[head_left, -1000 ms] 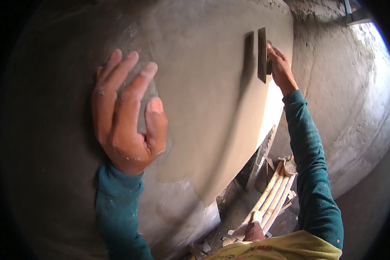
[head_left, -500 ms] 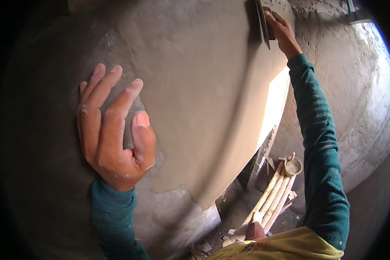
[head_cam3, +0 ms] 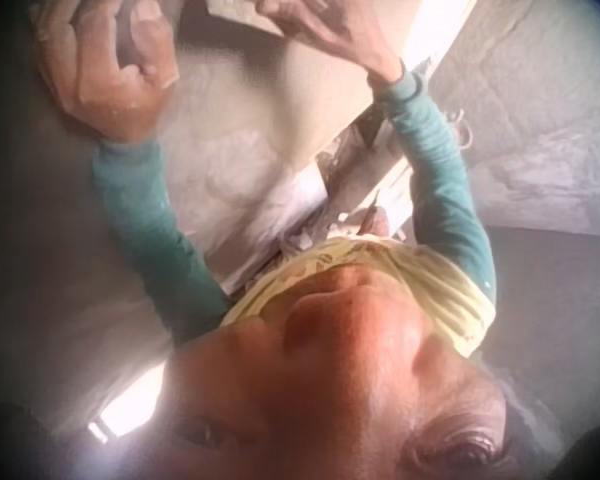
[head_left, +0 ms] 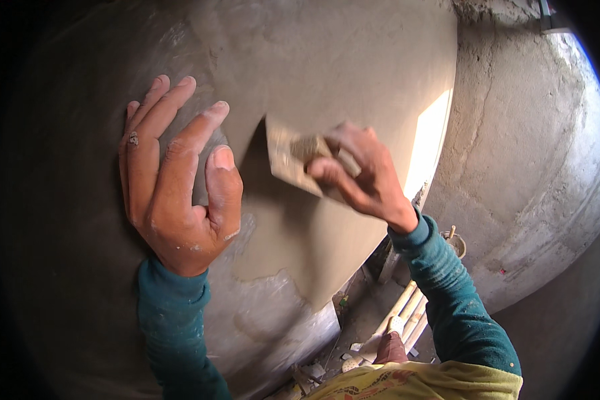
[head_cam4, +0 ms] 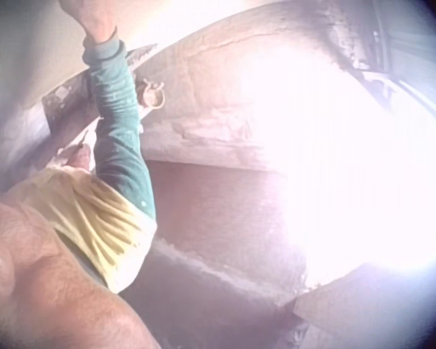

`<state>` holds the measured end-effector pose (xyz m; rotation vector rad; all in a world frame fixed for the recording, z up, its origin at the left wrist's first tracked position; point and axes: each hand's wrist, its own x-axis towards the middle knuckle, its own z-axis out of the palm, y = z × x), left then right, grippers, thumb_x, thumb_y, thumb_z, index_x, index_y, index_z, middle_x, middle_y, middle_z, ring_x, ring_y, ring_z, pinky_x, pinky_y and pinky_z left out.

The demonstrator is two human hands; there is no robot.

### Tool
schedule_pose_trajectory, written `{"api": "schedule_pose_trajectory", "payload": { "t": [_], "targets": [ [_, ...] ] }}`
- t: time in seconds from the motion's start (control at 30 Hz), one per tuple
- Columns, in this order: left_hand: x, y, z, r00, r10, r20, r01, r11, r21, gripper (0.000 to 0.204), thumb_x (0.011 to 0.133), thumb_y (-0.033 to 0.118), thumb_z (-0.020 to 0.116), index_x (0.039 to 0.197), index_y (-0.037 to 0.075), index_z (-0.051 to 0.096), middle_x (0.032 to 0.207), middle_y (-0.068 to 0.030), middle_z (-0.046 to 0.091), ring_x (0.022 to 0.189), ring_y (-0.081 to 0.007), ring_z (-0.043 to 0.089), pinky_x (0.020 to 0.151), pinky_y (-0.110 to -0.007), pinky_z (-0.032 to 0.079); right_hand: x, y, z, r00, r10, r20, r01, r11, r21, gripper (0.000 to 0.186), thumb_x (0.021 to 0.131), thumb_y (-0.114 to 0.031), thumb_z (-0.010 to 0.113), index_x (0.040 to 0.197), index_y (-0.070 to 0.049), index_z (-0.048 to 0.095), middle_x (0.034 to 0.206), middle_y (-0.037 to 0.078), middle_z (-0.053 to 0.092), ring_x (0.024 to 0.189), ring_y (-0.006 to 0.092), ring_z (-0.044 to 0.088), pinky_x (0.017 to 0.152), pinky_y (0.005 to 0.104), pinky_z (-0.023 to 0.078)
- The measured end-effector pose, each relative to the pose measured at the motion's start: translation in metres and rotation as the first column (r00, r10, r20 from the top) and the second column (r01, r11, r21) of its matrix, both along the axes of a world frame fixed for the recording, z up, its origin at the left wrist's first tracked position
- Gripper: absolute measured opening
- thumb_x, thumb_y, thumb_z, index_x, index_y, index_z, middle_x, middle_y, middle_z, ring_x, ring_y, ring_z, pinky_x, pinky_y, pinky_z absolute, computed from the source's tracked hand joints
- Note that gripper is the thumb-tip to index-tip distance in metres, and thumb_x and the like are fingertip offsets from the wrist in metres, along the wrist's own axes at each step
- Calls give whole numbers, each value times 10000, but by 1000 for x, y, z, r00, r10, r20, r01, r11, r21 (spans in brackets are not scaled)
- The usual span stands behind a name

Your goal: The person smooths a freshly plastered wall using a trowel. They work along the edge and then move to a larger section, repeatedly scraping and leveling the surface to create a uniform finish.

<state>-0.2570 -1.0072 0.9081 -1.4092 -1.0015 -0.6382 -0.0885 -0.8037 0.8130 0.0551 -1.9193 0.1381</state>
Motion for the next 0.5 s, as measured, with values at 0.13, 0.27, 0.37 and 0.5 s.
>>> {"api": "schedule_pose_trajectory", "payload": {
  "t": [0.13,0.27,0.37,0.5],
  "targets": [
    [-3,4,-2,999,-36,-12,36,999,30,309,840,90,636,1108,53,784,1287,-174,720,1241,-415,670,1111,-584,479,38,12,9,992,114,61,-92,954,-284,436,1025,-369,735,1267,-7,725,983,91,733,885,203,694,796,362,540],
    [-3,4,-2,999,-33,-12,34,999,33,309,824,88,638,1093,51,787,1285,-175,721,1238,-415,671,1103,-590,483,74,92,54,939,121,-322,-287,791,-541,478,1106,-382,588,1371,12,638,951,40,720,876,116,671,811,250,494],
    [-4,4,-2,999,-31,-15,31,999,37,307,819,85,637,1084,53,787,1287,-171,721,1237,-415,672,1101,-596,484,73,133,25,945,4,-326,-229,722,-653,438,1115,-366,569,1313,15,652,973,45,694,924,114,631,797,267,461],
    [2,5,-2,1000,-1,7,1,1000,18,297,818,81,634,1070,57,788,1287,-170,723,1239,-418,673,1111,-605,478,81,186,47,927,140,-347,-352,642,-682,440,1103,-397,588,1264,6,667,975,47,664,839,136,572,753,292,453]
  ]
}}
